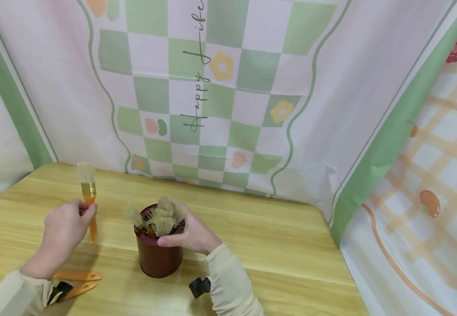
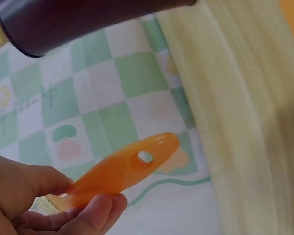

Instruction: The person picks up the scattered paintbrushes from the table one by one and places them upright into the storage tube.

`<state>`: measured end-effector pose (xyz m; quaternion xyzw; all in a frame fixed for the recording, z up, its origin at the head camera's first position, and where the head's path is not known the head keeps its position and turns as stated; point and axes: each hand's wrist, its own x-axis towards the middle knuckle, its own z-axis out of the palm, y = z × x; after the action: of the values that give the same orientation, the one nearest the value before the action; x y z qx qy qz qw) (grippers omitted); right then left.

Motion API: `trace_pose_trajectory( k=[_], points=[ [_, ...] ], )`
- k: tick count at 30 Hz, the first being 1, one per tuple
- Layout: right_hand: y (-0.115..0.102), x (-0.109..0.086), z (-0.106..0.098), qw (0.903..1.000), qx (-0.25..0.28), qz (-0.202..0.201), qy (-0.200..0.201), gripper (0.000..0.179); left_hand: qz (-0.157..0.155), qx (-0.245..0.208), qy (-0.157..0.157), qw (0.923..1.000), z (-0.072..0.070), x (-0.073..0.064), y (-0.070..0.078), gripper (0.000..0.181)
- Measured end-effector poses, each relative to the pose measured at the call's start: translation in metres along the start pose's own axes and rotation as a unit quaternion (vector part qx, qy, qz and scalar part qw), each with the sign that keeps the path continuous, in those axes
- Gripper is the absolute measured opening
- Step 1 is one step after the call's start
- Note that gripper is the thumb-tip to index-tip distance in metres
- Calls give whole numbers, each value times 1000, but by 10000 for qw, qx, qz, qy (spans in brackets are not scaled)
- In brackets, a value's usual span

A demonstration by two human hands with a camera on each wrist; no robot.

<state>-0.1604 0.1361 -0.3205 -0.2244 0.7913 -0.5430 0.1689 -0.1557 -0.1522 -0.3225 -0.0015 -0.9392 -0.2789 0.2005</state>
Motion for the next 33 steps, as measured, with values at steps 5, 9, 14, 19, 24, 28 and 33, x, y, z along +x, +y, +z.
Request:
trace_pose_trajectory(
  k=[5, 9, 14, 19, 24, 28, 33],
  points=[
    [-1, 0, 0, 9997, -47, -242, -45, 99, 159, -114, 71, 9998, -14, -8, 16, 29],
    [0, -2, 0, 9995, -122, -272, 112, 103, 208, -178, 86, 9996, -24, -11, 28, 29],
    [-5, -6, -1, 9975, -435, 205, 511, 105, 97, -277, -20, 9996, -35, -16, 38, 30],
    [-4, -2, 2, 9983, -340, 2, 469, 106, 54, -262, -2, 9996, -40, -19, 38, 30],
    [-2, -1, 2, 9991, -160, -197, 341, 103, 93, -271, -115, 9995, -38, -20, 41, 29],
    [-1, -1, 2, 9995, -56, -154, 288, 106, 127, -352, -235, 9990, -37, -23, 46, 28],
    [-1, -1, 2, 9993, -72, -262, 272, 105, 268, -469, -277, 9982, -37, -29, 55, 27]
  ],
)
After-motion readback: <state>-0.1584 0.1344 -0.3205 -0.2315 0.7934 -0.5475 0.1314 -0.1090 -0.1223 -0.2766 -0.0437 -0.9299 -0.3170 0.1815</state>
